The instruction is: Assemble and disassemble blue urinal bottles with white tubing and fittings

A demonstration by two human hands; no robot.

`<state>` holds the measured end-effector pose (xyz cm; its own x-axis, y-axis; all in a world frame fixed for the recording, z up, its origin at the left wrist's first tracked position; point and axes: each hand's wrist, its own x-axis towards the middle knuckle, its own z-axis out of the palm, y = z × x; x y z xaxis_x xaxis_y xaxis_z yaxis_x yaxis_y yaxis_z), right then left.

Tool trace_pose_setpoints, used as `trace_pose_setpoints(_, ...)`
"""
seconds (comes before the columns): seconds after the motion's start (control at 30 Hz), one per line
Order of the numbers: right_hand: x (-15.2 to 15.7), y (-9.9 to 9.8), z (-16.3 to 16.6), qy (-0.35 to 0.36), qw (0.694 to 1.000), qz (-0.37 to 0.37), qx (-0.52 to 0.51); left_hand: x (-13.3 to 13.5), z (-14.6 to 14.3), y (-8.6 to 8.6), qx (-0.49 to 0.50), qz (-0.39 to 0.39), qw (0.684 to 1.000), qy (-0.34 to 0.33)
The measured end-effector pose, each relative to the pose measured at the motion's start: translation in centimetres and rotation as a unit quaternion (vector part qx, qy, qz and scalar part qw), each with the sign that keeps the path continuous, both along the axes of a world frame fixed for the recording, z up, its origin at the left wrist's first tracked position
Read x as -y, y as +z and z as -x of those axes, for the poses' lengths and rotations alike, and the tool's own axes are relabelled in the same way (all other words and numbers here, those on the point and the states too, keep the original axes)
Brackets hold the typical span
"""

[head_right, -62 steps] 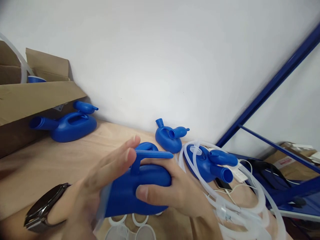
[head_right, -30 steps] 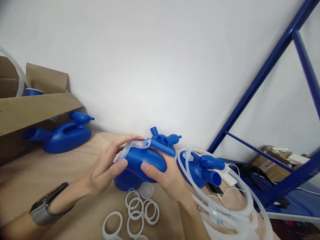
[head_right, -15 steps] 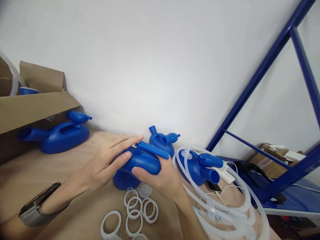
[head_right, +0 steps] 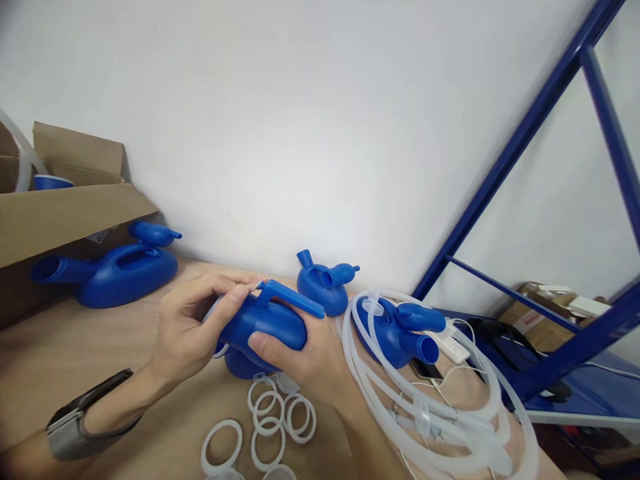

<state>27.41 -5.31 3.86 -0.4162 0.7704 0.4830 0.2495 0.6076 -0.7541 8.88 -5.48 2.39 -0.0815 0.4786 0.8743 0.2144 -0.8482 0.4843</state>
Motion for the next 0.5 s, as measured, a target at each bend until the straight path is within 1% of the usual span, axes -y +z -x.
trace_pose_setpoints(0.1,0.1,-0.2,-0.1,-0.022,1.000,-0.007,0.011,0.2,0.1,0.2,0.019,0.065,0.997,-0.029)
trace_pose_setpoints(0.2,0.2,-0.3,-0.1,-0.033,0.999,-0.008,0.010,0.3,0.3,0.2,0.035,0.106,0.993,-0.045)
trace_pose_setpoints(0.3,0.5,-0.1,0.0,-0.025,0.999,0.003,0.021,0.4,0.5,0.4,0.054,0.137,0.986,-0.074)
trace_pose_setpoints(0.5,1.1,0.7,0.1,-0.022,0.999,0.029,0.026,0.2,0.6,0.8,0.065,0.173,0.977,-0.105)
